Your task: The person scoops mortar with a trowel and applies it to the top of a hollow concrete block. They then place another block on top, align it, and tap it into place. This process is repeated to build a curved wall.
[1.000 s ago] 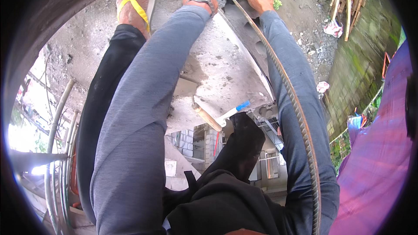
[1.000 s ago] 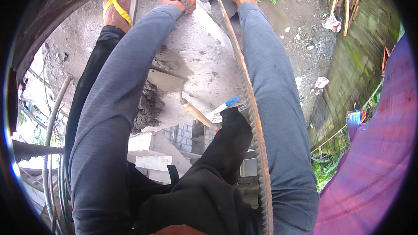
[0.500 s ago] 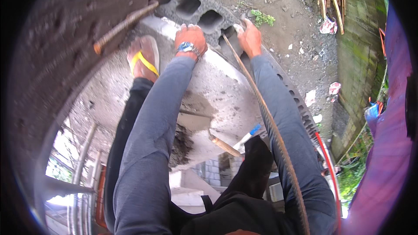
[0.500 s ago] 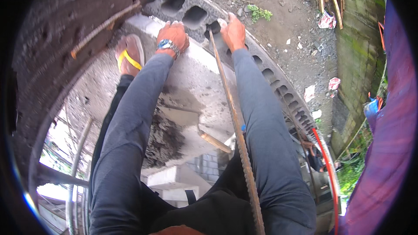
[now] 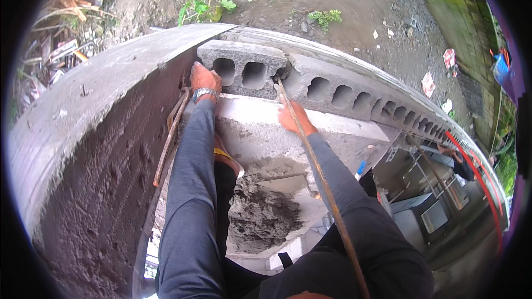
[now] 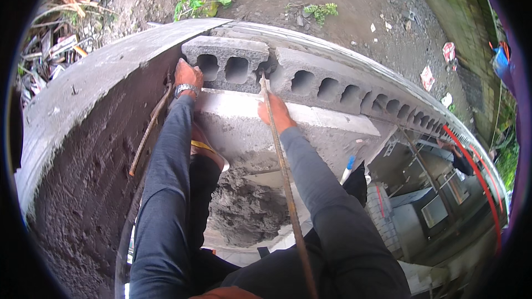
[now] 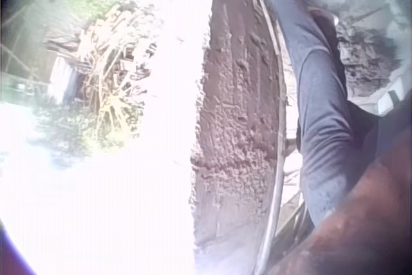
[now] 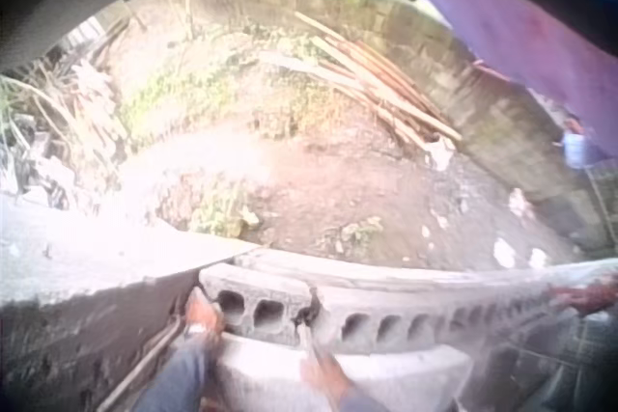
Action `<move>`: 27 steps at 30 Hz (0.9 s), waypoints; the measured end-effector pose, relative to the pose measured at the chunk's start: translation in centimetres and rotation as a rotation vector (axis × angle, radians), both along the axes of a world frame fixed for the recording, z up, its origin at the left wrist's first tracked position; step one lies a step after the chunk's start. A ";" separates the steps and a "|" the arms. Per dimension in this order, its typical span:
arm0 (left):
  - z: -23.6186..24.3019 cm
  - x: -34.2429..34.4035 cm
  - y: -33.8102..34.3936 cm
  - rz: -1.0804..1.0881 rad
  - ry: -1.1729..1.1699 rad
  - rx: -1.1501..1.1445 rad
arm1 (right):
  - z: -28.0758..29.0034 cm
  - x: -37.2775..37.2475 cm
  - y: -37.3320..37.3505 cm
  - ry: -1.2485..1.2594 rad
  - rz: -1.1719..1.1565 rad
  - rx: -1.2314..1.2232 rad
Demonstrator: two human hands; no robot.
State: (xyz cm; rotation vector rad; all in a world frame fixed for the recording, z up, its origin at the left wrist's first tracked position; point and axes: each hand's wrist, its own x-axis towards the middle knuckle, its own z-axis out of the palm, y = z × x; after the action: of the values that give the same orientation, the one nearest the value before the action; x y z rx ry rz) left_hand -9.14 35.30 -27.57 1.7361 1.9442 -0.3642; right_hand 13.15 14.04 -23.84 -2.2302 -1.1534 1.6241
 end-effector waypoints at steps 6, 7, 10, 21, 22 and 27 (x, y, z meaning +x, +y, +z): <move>-0.4 -0.1 0.9 0.049 0.018 -0.173 | -2.4 -3.4 2.9 -0.045 -0.120 -0.223; -0.9 -0.4 1.0 0.043 0.007 -0.165 | -3.1 -3.4 2.7 -0.065 -0.119 -0.218; -3.4 -2.6 1.3 -0.027 -0.006 -0.152 | -5.8 -4.4 2.5 -0.150 -0.088 -0.155; -5.2 -3.6 0.8 -0.155 -0.113 0.002 | -7.4 -1.9 0.0 -0.362 0.117 0.092; -4.8 -3.6 1.5 -0.112 -0.109 -0.069 | -7.4 -2.1 -0.2 -0.349 0.123 0.135; -4.6 -3.7 1.0 -0.178 -0.086 -0.070 | -9.4 -1.3 -1.8 -0.263 0.223 0.099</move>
State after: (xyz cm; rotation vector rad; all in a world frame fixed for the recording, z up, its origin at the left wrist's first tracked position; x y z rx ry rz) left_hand -12.81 36.35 -32.17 1.8528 1.7029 -0.4080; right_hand 11.90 12.21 -33.22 -2.3751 -1.5628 1.3350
